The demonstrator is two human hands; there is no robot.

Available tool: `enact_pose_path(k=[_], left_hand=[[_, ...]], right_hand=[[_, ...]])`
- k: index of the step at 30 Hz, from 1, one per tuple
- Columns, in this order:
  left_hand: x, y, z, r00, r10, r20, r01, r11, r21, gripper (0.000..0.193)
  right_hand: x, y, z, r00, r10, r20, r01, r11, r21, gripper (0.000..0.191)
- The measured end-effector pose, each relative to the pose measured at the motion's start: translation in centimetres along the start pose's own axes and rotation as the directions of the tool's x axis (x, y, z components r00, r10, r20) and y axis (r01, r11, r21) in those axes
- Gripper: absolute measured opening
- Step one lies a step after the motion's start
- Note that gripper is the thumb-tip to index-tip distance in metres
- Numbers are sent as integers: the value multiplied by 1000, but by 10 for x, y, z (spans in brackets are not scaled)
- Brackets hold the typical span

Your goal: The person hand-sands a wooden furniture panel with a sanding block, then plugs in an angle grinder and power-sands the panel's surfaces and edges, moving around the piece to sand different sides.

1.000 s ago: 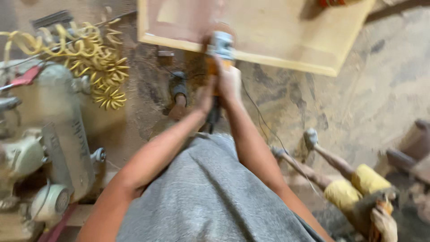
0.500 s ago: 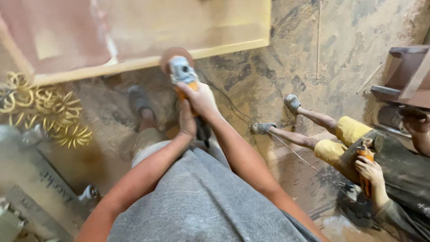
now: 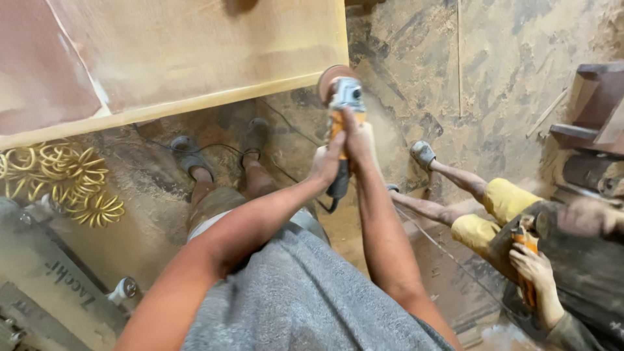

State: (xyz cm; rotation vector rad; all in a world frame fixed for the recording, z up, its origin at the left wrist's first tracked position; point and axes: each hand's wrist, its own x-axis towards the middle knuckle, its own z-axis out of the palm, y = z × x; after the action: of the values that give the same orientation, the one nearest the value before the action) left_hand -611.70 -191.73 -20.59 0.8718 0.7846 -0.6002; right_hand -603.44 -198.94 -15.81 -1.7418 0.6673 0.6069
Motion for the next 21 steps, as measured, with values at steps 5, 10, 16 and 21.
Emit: enact_pose_path(k=[5,10,16,21], left_hand=[[19,24,38,1000,-11,-7,11,1000,-2,71],[20,32,19,997,73,-31,-76,990,-116,67],[5,46,-21,998,48,-32,-50,996,-78,69],[-10,60,-41,999,11,-31,-15,988,-157,66]], right_hand=[[21,-28,-25,1000,-22,-17,24,996,80,58],[24,-35,1,996,-30,82,19,992,126,58],[16,-32,40,995,-26,92,16,994,106,60],[7,-32,65,994,-56,98,45,993,113,58]])
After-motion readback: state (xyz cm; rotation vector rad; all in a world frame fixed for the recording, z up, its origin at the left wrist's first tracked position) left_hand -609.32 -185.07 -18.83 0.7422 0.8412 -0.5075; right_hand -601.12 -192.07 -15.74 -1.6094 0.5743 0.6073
